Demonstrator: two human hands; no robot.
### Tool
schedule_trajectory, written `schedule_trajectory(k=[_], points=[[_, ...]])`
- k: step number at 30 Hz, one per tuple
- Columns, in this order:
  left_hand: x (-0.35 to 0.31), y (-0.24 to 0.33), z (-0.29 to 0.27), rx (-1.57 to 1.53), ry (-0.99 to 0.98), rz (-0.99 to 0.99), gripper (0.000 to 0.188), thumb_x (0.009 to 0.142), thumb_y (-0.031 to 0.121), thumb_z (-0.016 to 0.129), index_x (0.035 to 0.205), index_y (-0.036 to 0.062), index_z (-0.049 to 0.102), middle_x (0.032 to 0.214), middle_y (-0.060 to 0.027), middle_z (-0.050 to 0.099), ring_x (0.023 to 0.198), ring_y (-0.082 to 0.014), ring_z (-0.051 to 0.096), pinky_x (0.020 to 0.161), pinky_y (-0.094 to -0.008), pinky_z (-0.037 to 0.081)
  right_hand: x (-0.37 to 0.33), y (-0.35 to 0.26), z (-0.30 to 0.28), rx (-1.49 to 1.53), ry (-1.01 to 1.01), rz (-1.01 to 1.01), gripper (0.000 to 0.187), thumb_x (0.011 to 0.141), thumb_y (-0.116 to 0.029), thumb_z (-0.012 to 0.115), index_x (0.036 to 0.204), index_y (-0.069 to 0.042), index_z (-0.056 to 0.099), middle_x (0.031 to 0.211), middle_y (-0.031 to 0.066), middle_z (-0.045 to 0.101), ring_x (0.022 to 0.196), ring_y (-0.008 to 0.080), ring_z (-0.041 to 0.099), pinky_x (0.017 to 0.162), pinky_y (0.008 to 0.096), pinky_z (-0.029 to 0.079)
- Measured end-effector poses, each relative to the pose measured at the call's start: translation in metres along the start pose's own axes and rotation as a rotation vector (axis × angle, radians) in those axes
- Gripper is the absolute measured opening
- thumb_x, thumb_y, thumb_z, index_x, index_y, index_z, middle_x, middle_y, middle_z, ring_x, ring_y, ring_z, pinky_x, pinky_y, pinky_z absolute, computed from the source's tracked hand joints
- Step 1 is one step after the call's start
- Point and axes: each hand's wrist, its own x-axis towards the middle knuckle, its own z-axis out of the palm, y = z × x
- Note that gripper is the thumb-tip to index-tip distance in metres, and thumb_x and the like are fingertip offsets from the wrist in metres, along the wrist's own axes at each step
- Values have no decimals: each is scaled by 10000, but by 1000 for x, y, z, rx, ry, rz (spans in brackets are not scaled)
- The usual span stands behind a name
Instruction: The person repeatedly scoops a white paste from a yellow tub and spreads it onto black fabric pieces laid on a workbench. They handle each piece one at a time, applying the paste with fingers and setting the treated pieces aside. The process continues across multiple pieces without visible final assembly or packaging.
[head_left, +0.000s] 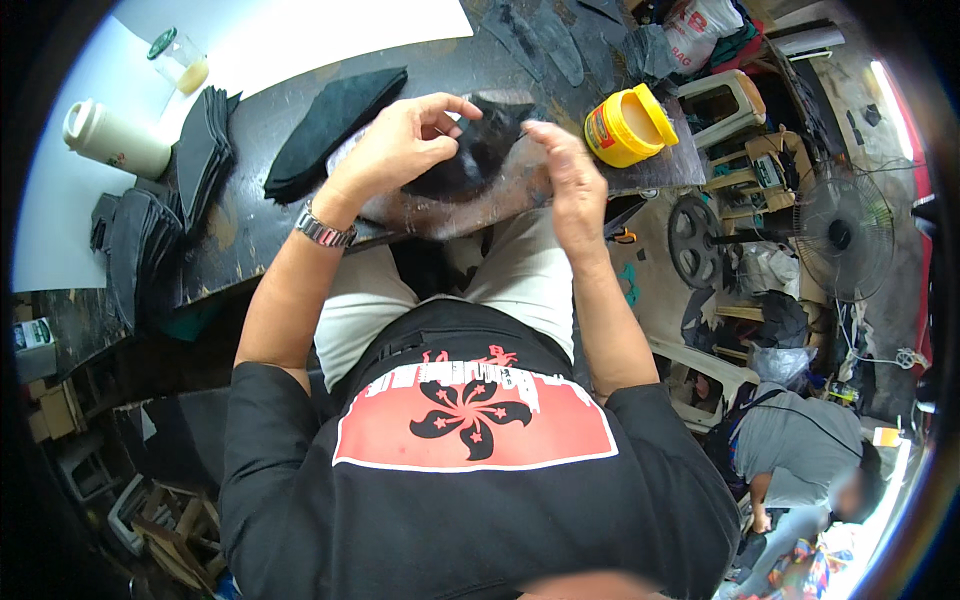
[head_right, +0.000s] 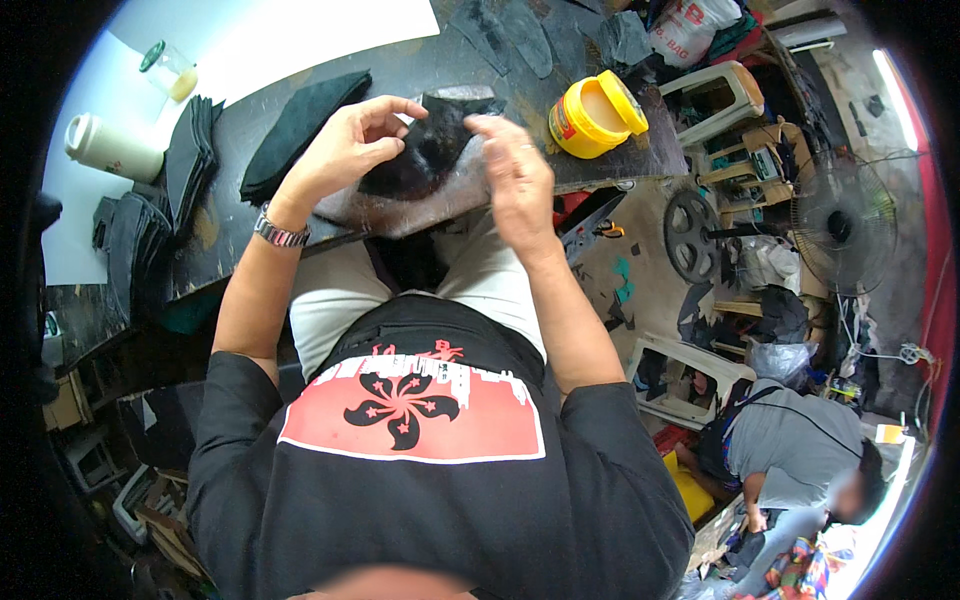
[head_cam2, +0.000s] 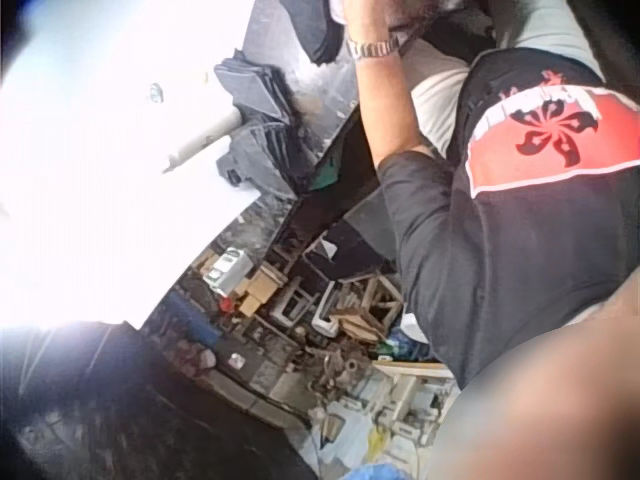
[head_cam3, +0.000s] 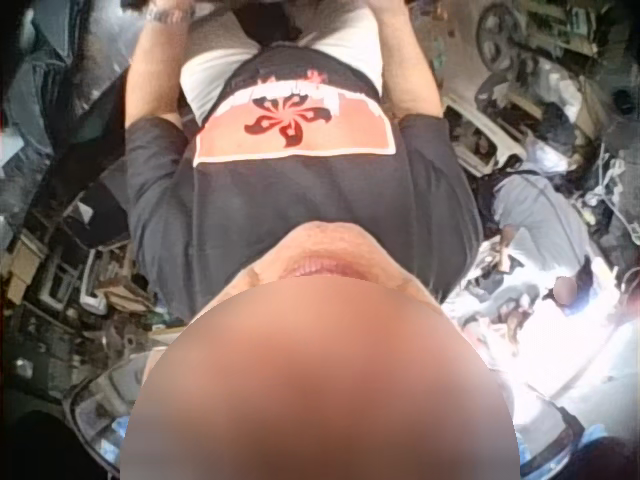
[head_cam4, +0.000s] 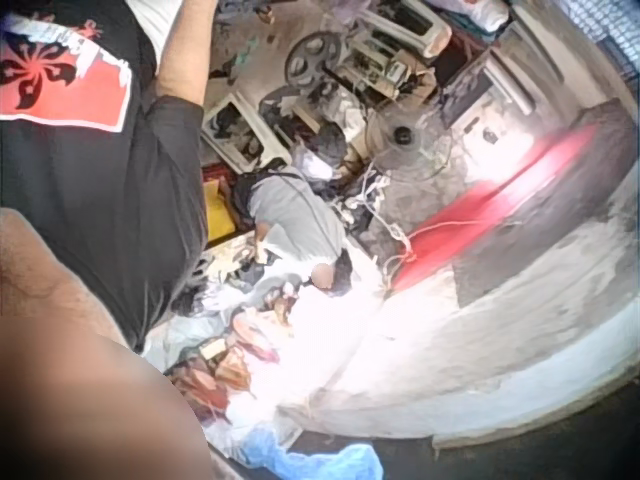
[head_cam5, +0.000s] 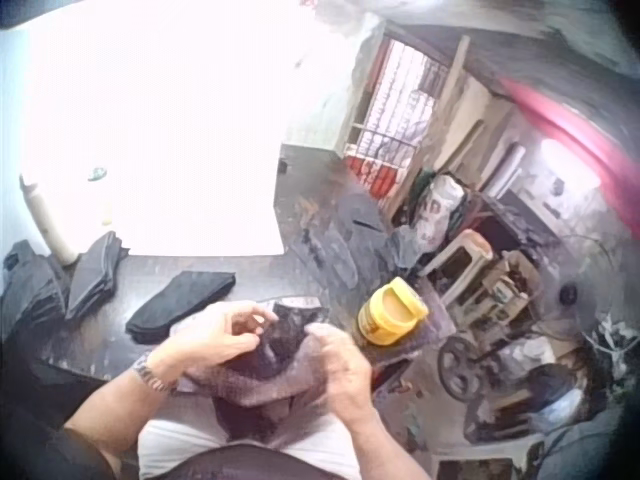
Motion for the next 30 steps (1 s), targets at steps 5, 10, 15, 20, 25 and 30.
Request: schedule_trajectory(k=[5,10,15,20,25,30], points=[[20,23,-3,-401,-93,8,468,914,17,606,1376,95,601,991,36,574,853,-20,521,725,-151,428,31,39,-10,25,329,-56,402,1053,-230,580,1398,-22,570,1270,115,624,1093,176,603,970,306,492],[72,27,-17,-478,150,144,457,953,23,598,1406,76,577,1045,-3,598,923,-53,600,799,-186,527,28,68,0,-155,334,-45,522,1002,-193,649,1475,-54,478,1223,126,586,928,162,619,876,305,508],[141,-4,-29,-527,416,231,441,950,-6,586,1387,52,572,1020,-34,642,869,-109,643,781,-230,570,25,71,2,-177,326,-91,590,945,-112,703,1482,-48,466,1201,131,581,906,163,621,839,296,527],[168,-56,-14,-281,529,-240,478,915,-26,592,1387,38,547,968,-71,638,799,-136,652,717,-288,603,26,67,1,-175,303,-71,609,933,-97,708,1485,-41,457,1198,136,583,898,157,622,833,293,525],[173,-80,-1,-80,502,-279,534,872,7,651,1392,27,532,931,-94,661,732,-181,680,711,-312,601,26,68,1,-171,316,-54,623,925,-84,711,1491,-47,452,1194,136,589,866,153,627,828,290,521],[169,-76,1,544,526,-102,611,804,107,746,1380,61,549,976,-106,683,756,-249,696,763,-370,564,25,68,2,-163,316,-60,624,925,-75,705,1493,-48,447,1200,141,594,861,150,632,814,291,525]])
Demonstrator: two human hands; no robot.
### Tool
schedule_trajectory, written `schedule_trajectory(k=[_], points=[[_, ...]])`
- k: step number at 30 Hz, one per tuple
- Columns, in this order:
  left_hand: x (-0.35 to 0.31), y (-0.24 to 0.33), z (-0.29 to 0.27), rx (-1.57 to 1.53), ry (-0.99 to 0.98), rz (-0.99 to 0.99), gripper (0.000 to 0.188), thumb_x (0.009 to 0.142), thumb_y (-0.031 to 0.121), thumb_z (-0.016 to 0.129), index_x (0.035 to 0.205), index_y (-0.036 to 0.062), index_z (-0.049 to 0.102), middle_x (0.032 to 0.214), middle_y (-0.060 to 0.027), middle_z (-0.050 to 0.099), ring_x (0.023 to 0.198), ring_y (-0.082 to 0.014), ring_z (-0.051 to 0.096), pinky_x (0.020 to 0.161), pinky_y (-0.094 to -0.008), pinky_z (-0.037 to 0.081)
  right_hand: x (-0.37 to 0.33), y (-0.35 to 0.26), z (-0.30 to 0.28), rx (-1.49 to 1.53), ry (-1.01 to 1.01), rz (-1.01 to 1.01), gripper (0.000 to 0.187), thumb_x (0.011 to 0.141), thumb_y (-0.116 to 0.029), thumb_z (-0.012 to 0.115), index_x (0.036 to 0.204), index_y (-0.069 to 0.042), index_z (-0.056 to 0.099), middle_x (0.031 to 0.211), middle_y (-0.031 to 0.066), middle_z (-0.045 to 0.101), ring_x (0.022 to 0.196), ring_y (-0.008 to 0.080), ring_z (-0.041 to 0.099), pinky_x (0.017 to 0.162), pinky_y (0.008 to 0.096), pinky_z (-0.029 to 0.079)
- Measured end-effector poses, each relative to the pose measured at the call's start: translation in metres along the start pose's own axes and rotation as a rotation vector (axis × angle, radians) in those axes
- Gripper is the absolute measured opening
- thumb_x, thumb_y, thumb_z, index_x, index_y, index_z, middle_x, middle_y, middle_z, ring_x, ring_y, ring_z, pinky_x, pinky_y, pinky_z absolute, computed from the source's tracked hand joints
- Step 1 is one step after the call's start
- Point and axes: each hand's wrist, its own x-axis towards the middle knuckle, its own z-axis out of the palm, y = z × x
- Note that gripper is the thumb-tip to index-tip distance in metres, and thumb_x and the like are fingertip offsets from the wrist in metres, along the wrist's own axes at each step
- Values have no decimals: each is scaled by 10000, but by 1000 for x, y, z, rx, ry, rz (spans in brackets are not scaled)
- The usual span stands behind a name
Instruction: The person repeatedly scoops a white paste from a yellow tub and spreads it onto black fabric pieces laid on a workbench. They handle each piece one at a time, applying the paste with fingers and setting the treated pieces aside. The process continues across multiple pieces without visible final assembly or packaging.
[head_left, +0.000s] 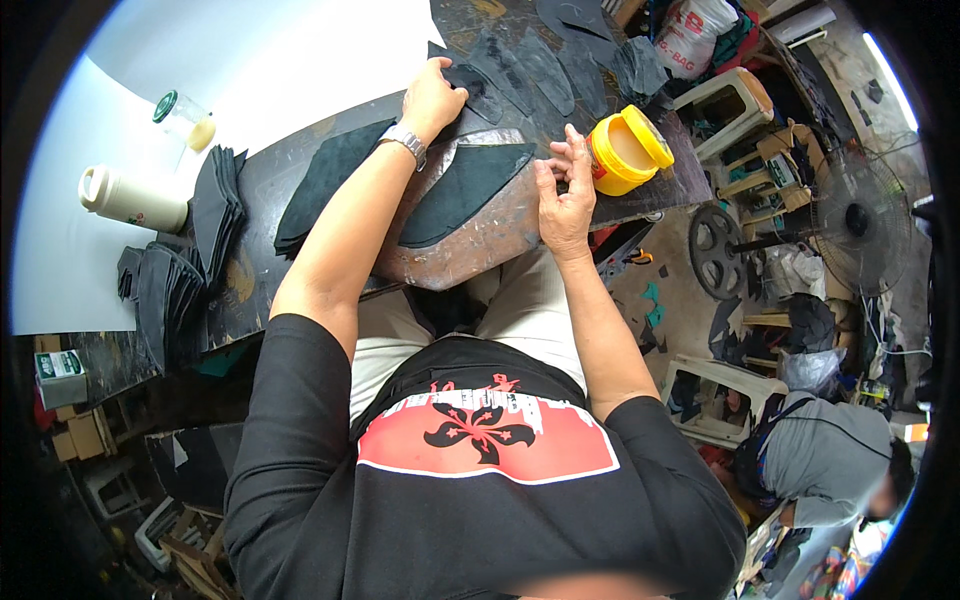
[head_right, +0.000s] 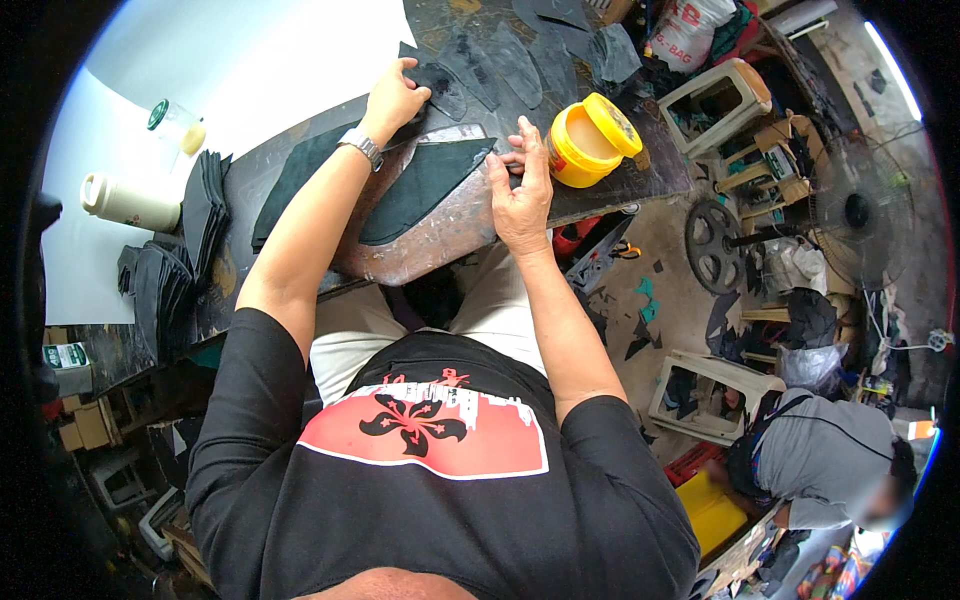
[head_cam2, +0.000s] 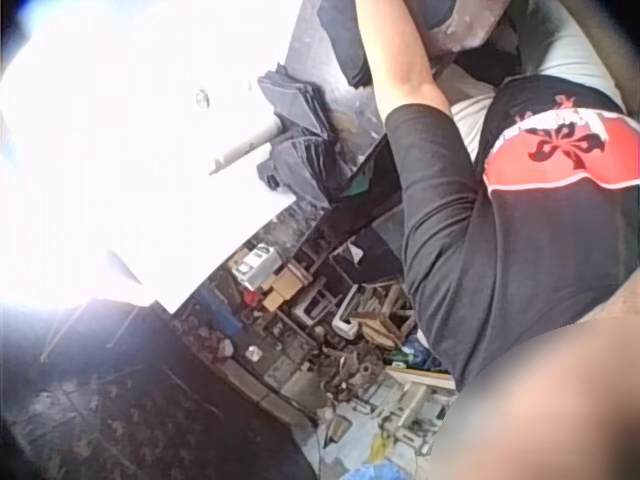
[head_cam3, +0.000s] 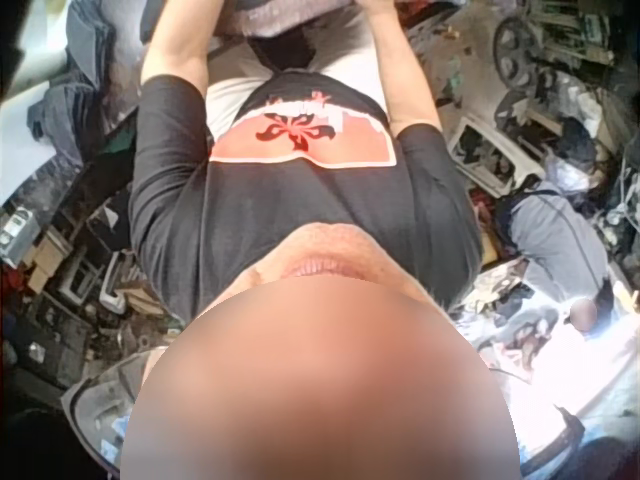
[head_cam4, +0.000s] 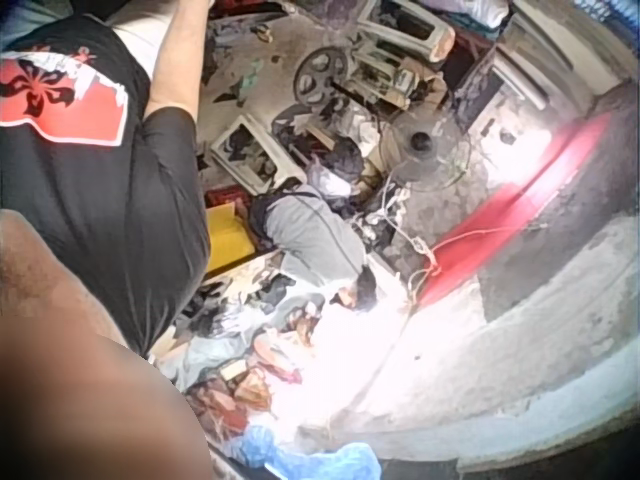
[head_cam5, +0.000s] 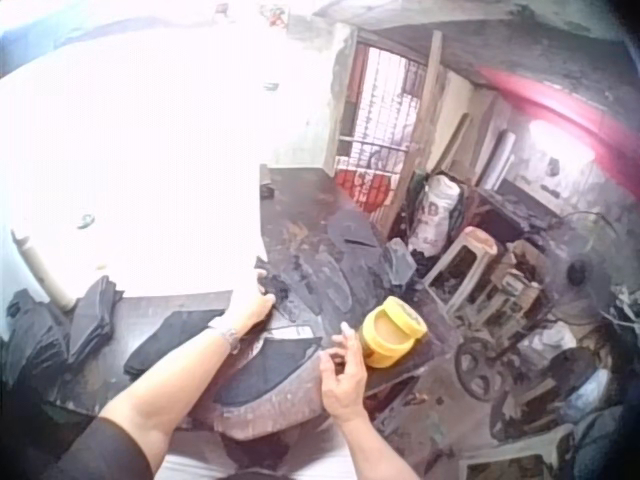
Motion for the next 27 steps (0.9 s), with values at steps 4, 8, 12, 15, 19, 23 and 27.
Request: schedule_trajectory(k=[4,8,12,15,19,23,27], points=[[-7,7,-2,48,-26,108,576,804,108,717,1357,72,558,984,-116,703,946,-315,685,884,-417,539,0,0,0,11,3,0,621,927,-78,703,1492,-46,447,1200,144,597,867,153,635,822,291,525],[-4,10,-1,5,-80,106,594,797,74,690,1374,88,551,1009,-112,694,974,-300,681,855,-397,543,-1,3,-1,17,13,6,590,959,-137,683,1492,-45,447,1198,144,601,896,160,632,833,293,525],[-6,8,-2,42,11,244,599,802,64,666,1387,88,540,1011,-155,705,917,-312,698,861,-402,551,0,6,-1,50,6,18,542,1016,-203,618,1502,-51,432,1218,138,597,959,167,622,876,304,522],[-15,12,-17,109,52,330,535,818,99,678,1344,80,588,1003,-171,708,877,-317,704,844,-400,560,-1,6,-3,37,-26,33,515,1058,-208,555,1531,-77,396,1235,115,584,1033,152,603,957,318,517],[-48,21,-66,109,-146,332,449,835,214,739,1254,71,658,1010,-174,708,900,-310,708,825,-407,567,-1,7,-5,52,-54,33,469,1058,-208,561,1496,-74,456,1227,103,593,1048,149,597,950,311,516],[-125,28,-108,150,-324,317,564,795,320,815,1270,72,640,1148,-189,685,1027,-334,684,900,-421,542,0,6,-3,9,-40,-53,409,1043,-195,590,1426,-59,544,1198,88,607,1042,147,592,947,298,495],[-177,37,-106,132,-272,357,577,783,212,810,1305,79,604,1322,-188,601,1268,-363,546,1066,-437,445,1,-9,-7,-33,-11,-148,359,971,-165,688,1306,-41,649,1032,86,647,919,169,610,851,294,505]])
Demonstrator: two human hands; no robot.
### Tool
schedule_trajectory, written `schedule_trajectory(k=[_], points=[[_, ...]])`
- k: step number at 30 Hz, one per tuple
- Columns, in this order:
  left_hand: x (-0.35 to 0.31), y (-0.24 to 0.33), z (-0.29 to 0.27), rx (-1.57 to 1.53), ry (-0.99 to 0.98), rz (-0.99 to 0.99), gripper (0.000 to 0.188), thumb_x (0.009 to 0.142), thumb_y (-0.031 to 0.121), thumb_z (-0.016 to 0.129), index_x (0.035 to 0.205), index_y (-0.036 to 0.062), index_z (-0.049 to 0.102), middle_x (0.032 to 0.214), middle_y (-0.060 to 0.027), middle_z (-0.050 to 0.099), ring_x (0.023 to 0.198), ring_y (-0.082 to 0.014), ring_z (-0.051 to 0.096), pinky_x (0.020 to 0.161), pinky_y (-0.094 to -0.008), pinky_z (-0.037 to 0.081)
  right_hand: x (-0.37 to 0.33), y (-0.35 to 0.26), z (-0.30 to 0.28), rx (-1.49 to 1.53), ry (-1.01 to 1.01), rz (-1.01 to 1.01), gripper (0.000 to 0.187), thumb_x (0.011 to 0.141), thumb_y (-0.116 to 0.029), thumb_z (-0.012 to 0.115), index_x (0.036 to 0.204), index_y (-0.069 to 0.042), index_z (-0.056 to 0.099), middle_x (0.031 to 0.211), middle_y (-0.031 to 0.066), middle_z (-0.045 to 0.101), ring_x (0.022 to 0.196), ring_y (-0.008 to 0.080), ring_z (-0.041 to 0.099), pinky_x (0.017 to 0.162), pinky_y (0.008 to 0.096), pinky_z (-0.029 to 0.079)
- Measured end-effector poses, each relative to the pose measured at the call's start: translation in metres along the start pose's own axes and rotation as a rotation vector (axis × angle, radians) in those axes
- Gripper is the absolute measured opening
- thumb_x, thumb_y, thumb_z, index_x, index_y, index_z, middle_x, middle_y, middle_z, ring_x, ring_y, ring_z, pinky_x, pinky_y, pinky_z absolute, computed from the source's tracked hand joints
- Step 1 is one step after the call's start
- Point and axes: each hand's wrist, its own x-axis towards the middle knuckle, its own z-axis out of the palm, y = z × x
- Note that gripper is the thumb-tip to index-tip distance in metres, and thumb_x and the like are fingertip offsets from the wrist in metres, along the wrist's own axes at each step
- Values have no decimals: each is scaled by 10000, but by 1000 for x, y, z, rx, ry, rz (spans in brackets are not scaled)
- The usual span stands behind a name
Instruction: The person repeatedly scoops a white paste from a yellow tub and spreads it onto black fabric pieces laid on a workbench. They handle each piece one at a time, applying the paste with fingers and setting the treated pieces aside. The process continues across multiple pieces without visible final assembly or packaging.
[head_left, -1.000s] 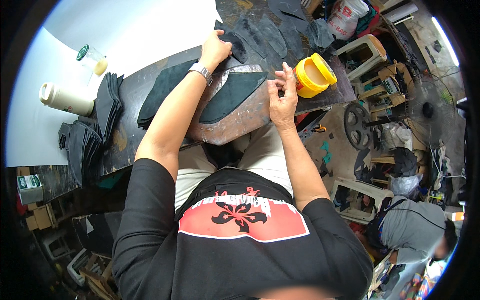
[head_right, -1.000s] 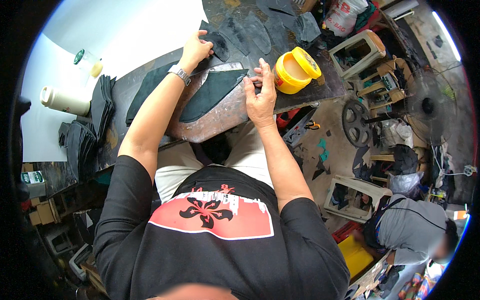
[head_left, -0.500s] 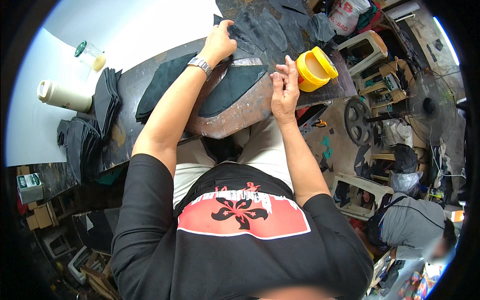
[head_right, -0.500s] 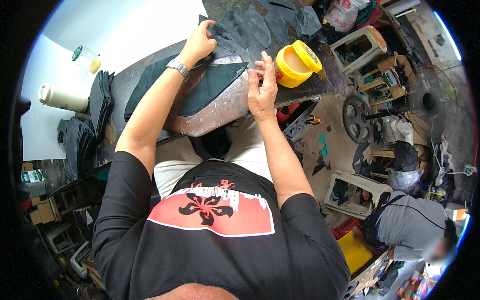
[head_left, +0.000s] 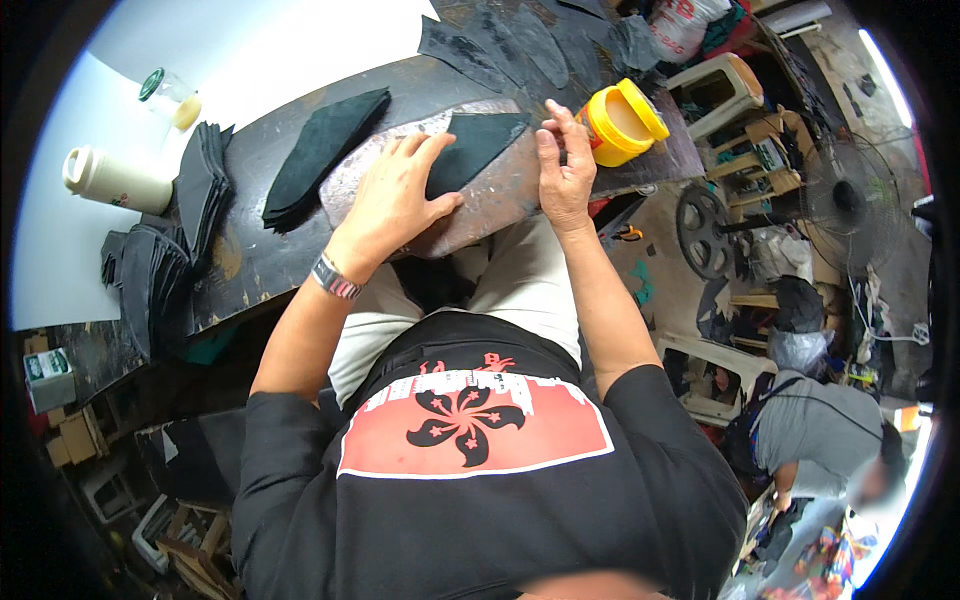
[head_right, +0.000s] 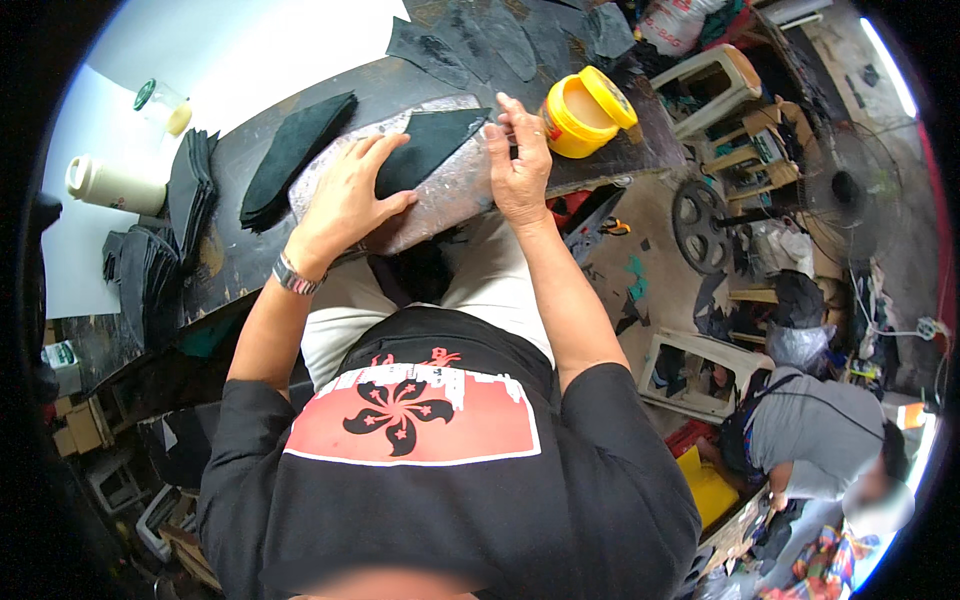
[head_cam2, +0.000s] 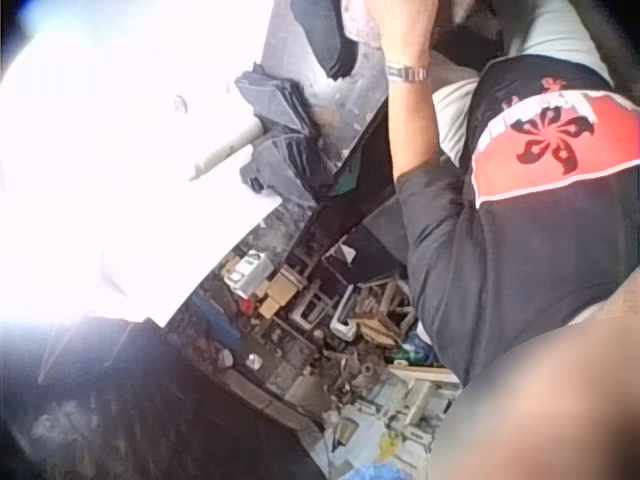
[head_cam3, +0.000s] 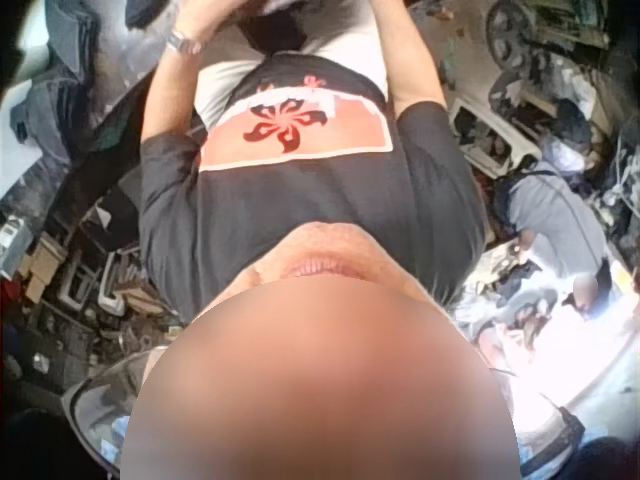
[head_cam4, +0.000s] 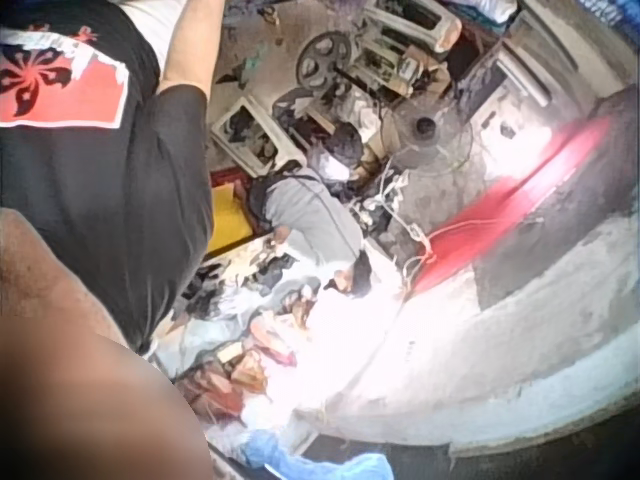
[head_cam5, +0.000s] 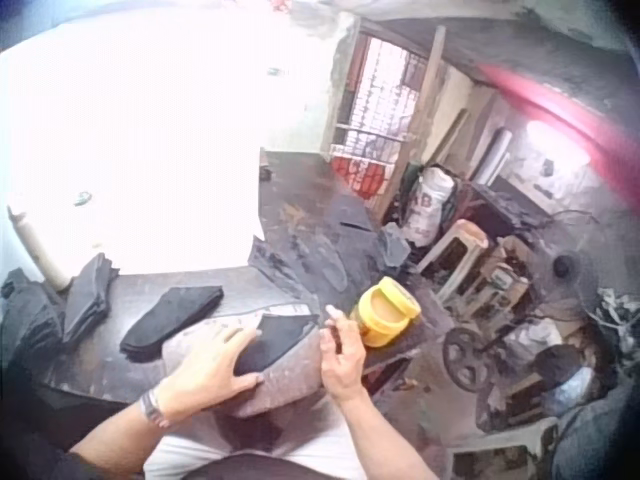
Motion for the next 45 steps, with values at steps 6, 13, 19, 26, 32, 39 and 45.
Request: schedule_trajectory(k=[6,13,19,26,32,39,45], points=[[-10,2,6,-25,67,-10,519,809,156,771,1295,78,608,1276,-161,626,1196,-363,582,1034,-433,473,26,-40,-66,-416,-79,104,347,933,-333,750,1186,-97,729,736,70,693,578,171,604,560,325,475],[-12,3,8,-78,125,12,521,802,171,794,1284,84,615,1281,-161,628,1182,-362,605,1028,-422,483,75,-45,-96,-1022,-583,434,638,953,-674,494,1135,-109,729,1000,236,731,974,422,699,886,498,533],[-28,-10,3,-129,133,44,346,823,181,797,1139,67,711,1235,-130,660,1160,-329,624,1000,-403,495,62,-69,-98,-1061,-315,344,560,968,-606,532,1121,-98,710,879,243,728,899,427,710,801,509,537],[-39,-17,10,-22,232,94,210,839,174,782,1012,58,754,1138,-85,705,1098,-288,633,966,-397,504,48,-120,-101,-1018,-537,141,408,1001,-435,596,1006,-64,767,914,178,683,831,348,685,762,402,537],[-44,-15,12,-54,272,68,211,841,167,780,1022,61,751,1155,-85,702,1102,-295,626,964,-401,501,41,-87,-57,-116,-494,6,348,1017,-359,618,1047,-54,784,1050,119,623,1018,225,579,904,355,466],[-40,-14,18,-59,312,49,194,827,162,777,993,70,736,1129,-79,686,1075,-298,609,938,-403,504,1,-10,-6,-657,-666,90,697,1012,-639,405,1495,-144,492,1633,199,285,1537,383,160,1205,625,115],[-41,-18,12,-121,288,71,219,822,152,782,1011,54,734,1124,-89,685,1088,-303,617,954,-400,501,-2,-14,9,-828,-630,131,927,955,-747,375,1573,-57,327,1666,218,190,1562,387,65,1192,682,46]])
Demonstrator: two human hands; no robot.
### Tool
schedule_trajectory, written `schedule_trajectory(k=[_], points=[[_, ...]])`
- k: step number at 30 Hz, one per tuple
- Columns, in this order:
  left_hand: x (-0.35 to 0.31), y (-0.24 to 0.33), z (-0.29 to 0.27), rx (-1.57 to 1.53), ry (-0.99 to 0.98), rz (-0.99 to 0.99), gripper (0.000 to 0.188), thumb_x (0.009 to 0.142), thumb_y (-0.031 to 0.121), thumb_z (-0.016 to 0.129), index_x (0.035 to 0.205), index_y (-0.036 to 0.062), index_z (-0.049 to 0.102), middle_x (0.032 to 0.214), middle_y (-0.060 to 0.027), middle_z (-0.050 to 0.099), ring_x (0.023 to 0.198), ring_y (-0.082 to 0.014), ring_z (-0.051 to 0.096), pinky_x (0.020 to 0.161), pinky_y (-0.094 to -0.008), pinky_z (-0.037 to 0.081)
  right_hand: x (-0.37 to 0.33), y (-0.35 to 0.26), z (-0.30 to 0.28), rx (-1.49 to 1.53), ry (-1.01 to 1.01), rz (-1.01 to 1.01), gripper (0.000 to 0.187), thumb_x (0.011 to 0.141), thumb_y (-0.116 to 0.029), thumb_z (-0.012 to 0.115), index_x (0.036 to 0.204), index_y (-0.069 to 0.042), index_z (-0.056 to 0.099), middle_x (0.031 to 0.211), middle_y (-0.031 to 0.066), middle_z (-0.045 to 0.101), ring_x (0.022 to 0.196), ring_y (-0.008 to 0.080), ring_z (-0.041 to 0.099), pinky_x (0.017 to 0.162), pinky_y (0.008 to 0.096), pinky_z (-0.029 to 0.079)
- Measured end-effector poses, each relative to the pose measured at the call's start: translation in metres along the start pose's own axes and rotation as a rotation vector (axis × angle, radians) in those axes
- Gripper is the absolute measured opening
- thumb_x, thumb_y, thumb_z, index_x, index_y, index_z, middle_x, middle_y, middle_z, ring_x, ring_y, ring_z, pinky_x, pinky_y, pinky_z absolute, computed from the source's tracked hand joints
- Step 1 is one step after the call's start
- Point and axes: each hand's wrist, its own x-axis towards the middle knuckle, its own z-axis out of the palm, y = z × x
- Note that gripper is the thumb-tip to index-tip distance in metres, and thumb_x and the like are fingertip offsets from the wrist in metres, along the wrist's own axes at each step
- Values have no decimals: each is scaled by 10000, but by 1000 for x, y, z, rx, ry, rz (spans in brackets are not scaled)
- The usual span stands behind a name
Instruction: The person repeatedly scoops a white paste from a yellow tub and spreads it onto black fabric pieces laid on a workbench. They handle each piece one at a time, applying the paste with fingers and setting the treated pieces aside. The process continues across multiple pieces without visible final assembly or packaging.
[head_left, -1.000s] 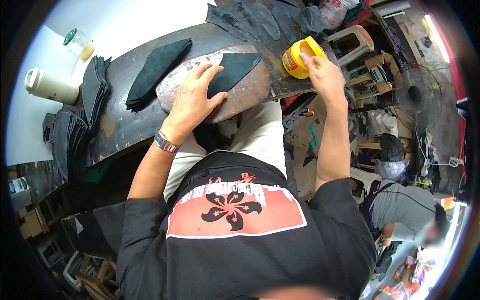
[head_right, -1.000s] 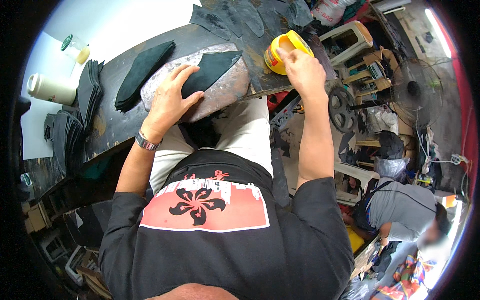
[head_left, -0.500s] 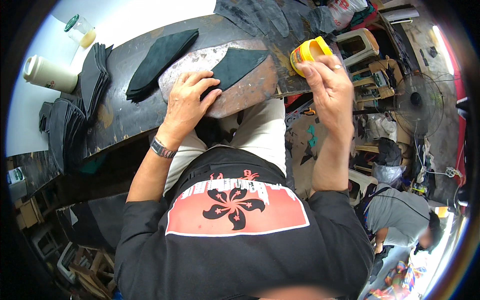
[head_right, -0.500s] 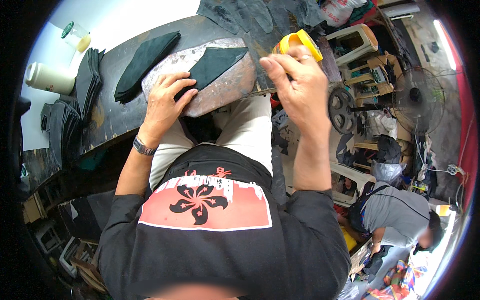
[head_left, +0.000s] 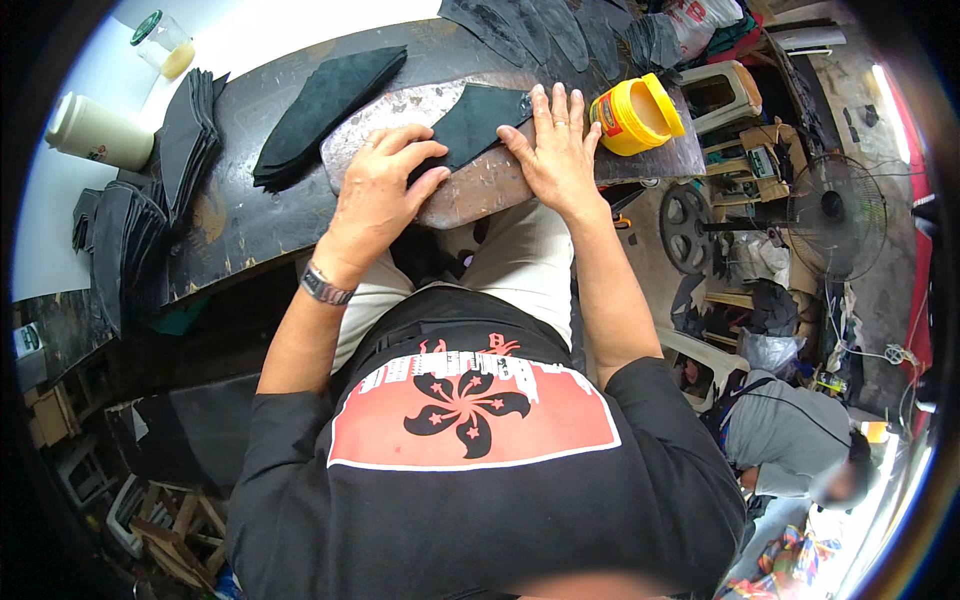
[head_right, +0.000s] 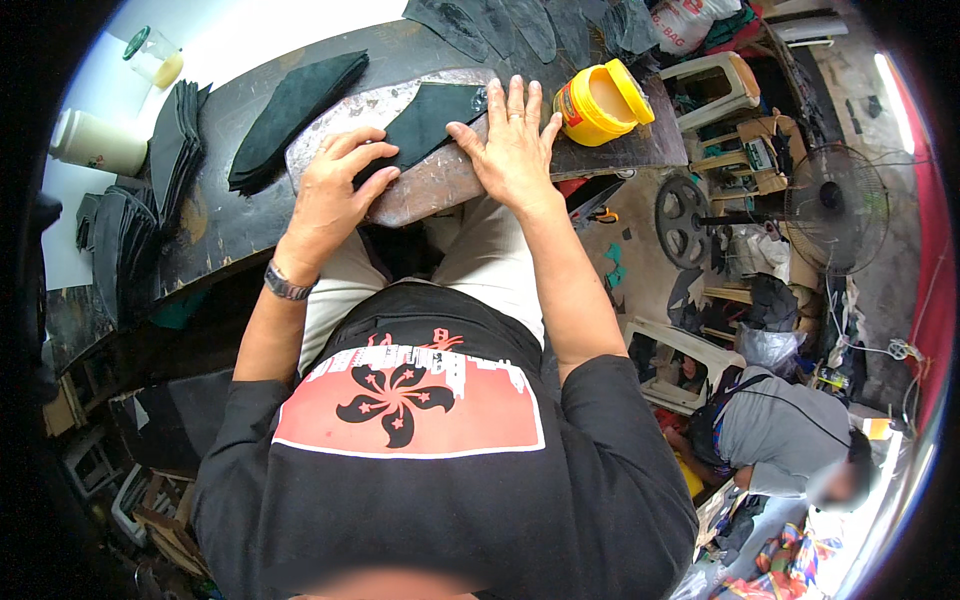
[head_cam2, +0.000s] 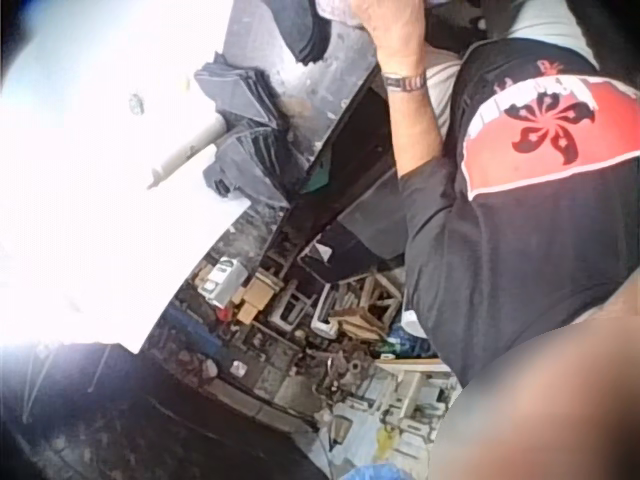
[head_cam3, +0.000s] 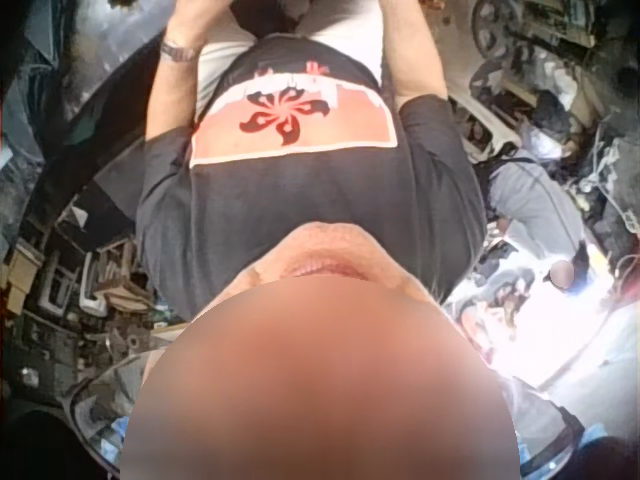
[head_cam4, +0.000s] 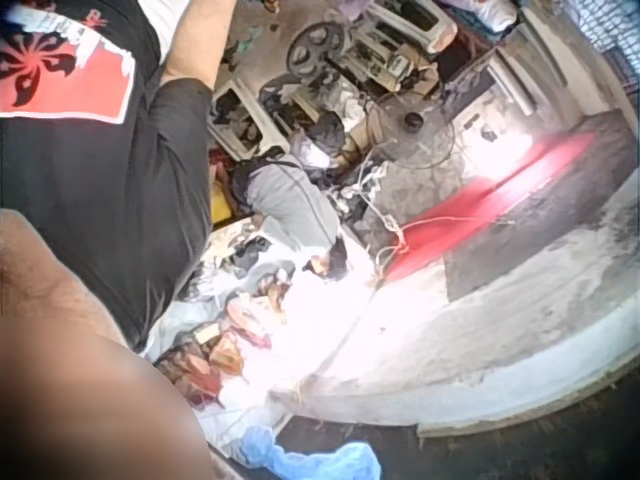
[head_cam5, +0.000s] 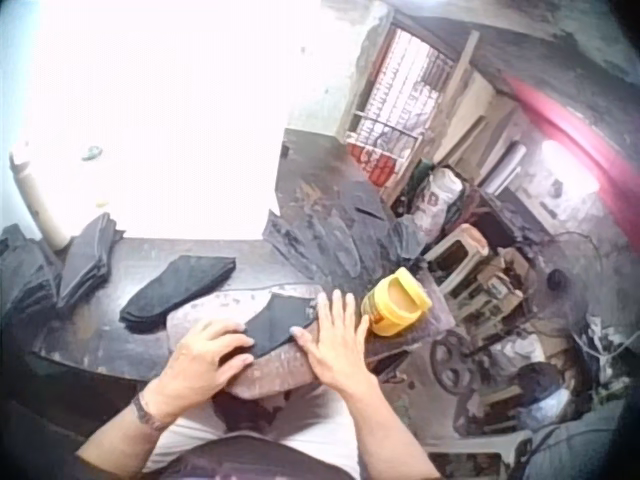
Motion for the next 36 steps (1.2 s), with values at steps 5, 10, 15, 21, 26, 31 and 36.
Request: schedule_trajectory(k=[5,10,15,21,26,31,36], points=[[-10,-7,-21,-50,-84,-63,223,831,100,778,1043,43,741,1129,-114,686,1082,-300,642,961,-385,494,-25,-18,-5,-82,-101,-131,876,968,-727,373,1577,-98,340,1664,203,209,1564,381,71,1190,677,50],[-13,-6,-22,-41,-66,-65,208,841,86,765,1042,38,740,1120,-111,690,1067,-297,649,948,-380,499,-1,6,-12,-287,14,-97,899,948,-756,369,1554,-91,397,1676,154,213,1572,338,56,1202,666,-6],[-12,-13,-24,-81,-95,-49,172,875,53,718,1045,34,739,1123,-104,687,1055,-293,658,939,-371,504,11,20,-14,-237,-115,-244,849,946,-748,401,1604,-219,312,1687,112,200,1574,330,41,1213,646,-19],[-7,-24,-31,-142,-154,-91,175,913,30,663,1075,22,726,1081,-100,674,1000,-282,675,885,-347,531,-8,-10,-20,-292,-165,-372,764,974,-695,406,1610,-289,284,1696,101,166,1571,349,56,1208,657,19],[1,-33,-35,-156,-211,-54,180,923,47,653,1088,18,717,1069,-118,669,989,-298,670,877,-357,530,-29,-44,-14,-177,-170,-483,816,939,-715,447,1603,-263,303,1683,138,196,1566,367,83,1185,700,44],[4,-38,-37,-176,-231,-94,217,949,-3,584,1133,8,699,1091,-143,653,1004,-284,660,908,-333,517,-43,-71,-8,-68,-159,-549,826,922,-725,474,1588,-255,345,1667,156,227,1557,385,94,1164,733,61],[7,-39,-41,-193,-271,-69,266,923,-55,533,1120,7,701,1082,-142,641,1003,-287,656,924,-331,512,-48,-82,-11,62,-217,-536,717,953,-680,469,1534,-260,456,1670,154,228,1561,385,75,1169,723,39]])
